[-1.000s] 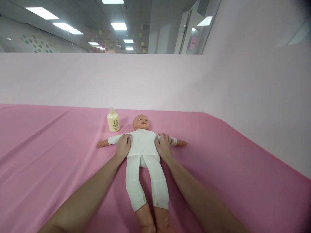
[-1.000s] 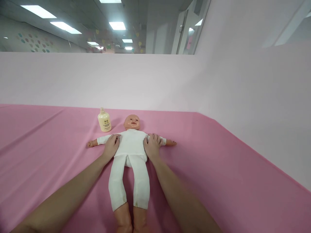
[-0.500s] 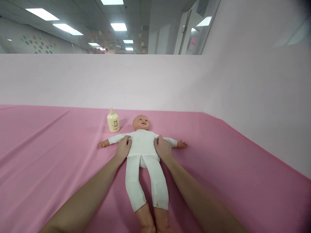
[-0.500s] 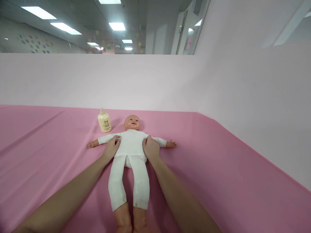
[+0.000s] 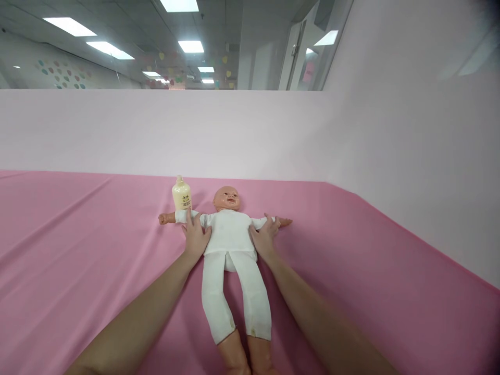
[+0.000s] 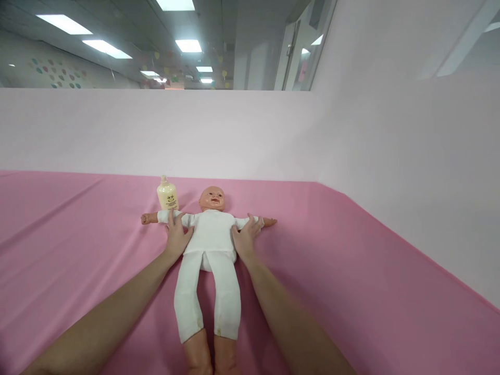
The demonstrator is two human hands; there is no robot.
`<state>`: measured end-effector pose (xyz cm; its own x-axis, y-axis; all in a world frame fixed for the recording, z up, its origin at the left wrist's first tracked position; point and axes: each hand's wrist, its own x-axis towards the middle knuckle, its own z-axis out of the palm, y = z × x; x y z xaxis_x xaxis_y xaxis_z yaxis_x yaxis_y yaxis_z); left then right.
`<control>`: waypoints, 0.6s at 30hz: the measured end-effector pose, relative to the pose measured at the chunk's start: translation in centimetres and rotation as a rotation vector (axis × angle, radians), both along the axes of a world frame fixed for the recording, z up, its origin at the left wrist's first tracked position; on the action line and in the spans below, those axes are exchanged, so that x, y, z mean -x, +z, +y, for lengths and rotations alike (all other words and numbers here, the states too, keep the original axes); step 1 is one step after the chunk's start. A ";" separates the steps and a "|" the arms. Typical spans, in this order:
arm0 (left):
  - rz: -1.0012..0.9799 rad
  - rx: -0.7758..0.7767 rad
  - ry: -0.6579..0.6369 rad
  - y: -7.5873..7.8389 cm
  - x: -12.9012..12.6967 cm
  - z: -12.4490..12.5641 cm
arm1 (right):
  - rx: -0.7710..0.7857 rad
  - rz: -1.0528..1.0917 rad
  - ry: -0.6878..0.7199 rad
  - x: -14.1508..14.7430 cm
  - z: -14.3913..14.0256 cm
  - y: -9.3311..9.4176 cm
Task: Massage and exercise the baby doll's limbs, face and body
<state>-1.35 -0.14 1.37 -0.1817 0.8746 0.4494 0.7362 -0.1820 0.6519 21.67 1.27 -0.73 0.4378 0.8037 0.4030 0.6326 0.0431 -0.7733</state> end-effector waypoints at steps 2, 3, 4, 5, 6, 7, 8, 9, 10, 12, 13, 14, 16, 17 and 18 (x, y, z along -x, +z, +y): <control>0.005 -0.076 -0.017 -0.1 0.0 0.1 | -0.075 0.155 0.005 -0.4 0.4 -0.1; 0.002 -0.121 -0.036 -0.2 0.0 0.1 | -0.104 0.241 -0.002 -0.5 0.5 -0.2; -0.004 -0.173 -0.066 -0.3 0.1 0.3 | -0.126 0.330 -0.012 -0.7 0.7 -0.2; -0.015 -0.229 -0.108 -0.4 0.1 0.4 | -0.140 0.424 -0.025 -0.8 0.8 -0.2; -0.030 -0.284 -0.159 -0.6 0.2 0.5 | -0.149 0.523 -0.038 -0.8 0.8 -0.2; -0.050 -0.331 -0.210 -0.7 0.2 0.6 | -0.154 0.617 -0.051 -0.8 0.9 -0.2; -0.076 -0.363 -0.253 -0.9 0.3 0.7 | -0.157 0.700 -0.063 -0.8 0.9 -0.2; -0.107 -0.378 -0.281 -1.0 0.3 0.8 | -0.159 0.767 -0.074 -0.7 0.9 -0.2; -0.142 -0.374 -0.293 -1.1 0.2 0.8 | -0.160 0.816 -0.084 -0.6 0.9 -0.2; -0.218 -0.336 -0.293 -1.4 0.2 0.9 | -0.163 0.881 -0.084 -0.3 0.8 -0.2; -0.261 -0.311 -0.295 -1.5 0.1 0.9 | -0.168 0.911 -0.075 -0.1 0.8 -0.2; -0.310 -0.287 -0.300 -1.6 0.0 0.9 | -0.174 0.943 -0.065 0.0 0.7 -0.2; -0.409 -0.253 -0.324 -1.7 -0.1 1.0 | -0.191 1.014 -0.037 0.4 0.6 -0.2; -0.455 -0.243 -0.331 -1.7 -0.1 1.1 | -0.198 1.052 -0.018 0.5 0.6 -0.2; -0.492 -0.238 -0.335 -1.7 -0.2 1.2 | -0.202 1.087 0.003 0.6 0.7 -0.3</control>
<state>-1.17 1.05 -0.36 -0.1506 0.8066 0.5715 0.2390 -0.5313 0.8128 21.11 1.94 -1.00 0.6363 0.7681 -0.0717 -0.3802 0.2313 -0.8955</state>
